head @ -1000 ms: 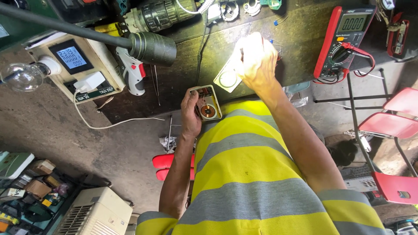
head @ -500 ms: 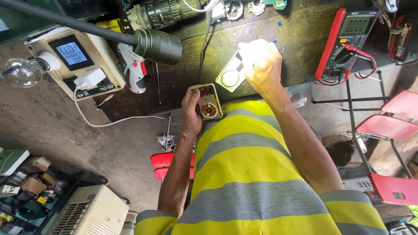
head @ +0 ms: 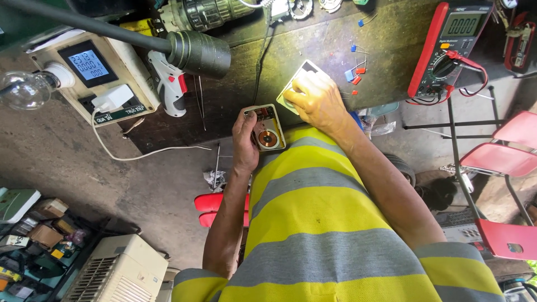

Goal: Assembling a small electronic device by fitting a circuit board and battery into a plastic casing

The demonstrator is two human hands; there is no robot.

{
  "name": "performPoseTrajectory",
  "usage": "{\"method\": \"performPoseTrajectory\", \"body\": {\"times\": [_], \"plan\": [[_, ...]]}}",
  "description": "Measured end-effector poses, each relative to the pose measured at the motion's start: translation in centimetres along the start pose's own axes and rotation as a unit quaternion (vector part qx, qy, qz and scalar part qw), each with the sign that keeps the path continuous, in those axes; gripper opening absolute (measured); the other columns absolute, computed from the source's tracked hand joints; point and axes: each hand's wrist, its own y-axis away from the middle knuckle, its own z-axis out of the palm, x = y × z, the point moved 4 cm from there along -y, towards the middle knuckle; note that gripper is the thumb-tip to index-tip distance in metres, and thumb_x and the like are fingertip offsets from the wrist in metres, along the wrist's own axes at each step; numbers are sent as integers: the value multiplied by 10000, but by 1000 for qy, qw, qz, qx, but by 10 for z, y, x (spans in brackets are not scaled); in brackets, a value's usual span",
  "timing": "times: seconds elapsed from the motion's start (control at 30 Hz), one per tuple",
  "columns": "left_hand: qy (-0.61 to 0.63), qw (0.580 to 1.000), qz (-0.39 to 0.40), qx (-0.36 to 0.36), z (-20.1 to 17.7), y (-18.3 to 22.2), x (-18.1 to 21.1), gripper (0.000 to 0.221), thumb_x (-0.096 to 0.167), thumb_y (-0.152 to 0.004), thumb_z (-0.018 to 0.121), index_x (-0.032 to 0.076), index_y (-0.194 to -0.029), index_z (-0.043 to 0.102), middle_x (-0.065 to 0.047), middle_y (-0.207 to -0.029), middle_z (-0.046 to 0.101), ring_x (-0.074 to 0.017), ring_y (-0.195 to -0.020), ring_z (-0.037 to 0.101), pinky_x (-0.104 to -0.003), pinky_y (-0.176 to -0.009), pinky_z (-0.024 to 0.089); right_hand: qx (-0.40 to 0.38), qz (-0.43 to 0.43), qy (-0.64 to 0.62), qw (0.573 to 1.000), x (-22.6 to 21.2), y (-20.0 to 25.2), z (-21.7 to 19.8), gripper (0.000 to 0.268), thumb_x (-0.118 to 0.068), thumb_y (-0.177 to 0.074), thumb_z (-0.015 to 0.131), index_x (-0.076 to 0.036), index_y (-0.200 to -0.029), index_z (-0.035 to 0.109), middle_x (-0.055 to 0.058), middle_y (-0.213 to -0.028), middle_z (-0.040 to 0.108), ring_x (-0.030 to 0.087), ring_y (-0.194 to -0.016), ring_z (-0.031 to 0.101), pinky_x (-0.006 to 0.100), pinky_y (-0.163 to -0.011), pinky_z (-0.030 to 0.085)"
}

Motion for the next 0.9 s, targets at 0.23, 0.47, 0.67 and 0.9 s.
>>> {"method": "performPoseTrajectory", "body": {"times": [0.23,0.47,0.67,0.9], "plan": [[6,1000,10,-9,-2,-2,-5,343,368,-1034,580,70,-1187,654,-142,-972,706,-205,-937,694,-391,-862,609,1,-18,43,999,-12,-1,-4,224,-222,-1080,484,-143,-952,651,20,-871,524,266,-764,550,380,-665,441],[-3,1000,16,7,9,2,9,344,376,-1013,591,62,-1133,663,-122,-920,688,-173,-900,681,-349,-839,595,55,-51,160,984,-22,-4,7,170,-122,-992,503,-75,-852,588,75,-801,446,283,-688,486,391,-601,402],[4,1000,16,9,12,2,12,338,378,-1009,597,68,-1125,666,-112,-910,683,-167,-887,672,-336,-830,587,85,-34,167,982,-23,-11,-4,212,-151,-1009,496,-70,-835,586,70,-778,417,273,-663,469,381,-587,394],[31,998,-57,6,3,0,4,468,414,-898,654,45,-1183,611,-97,-1041,689,-221,-934,698,-343,-763,595,99,50,211,971,0,-48,-30,148,-79,-964,533,-104,-818,540,62,-761,487,220,-698,409,358,-662,330]]}}
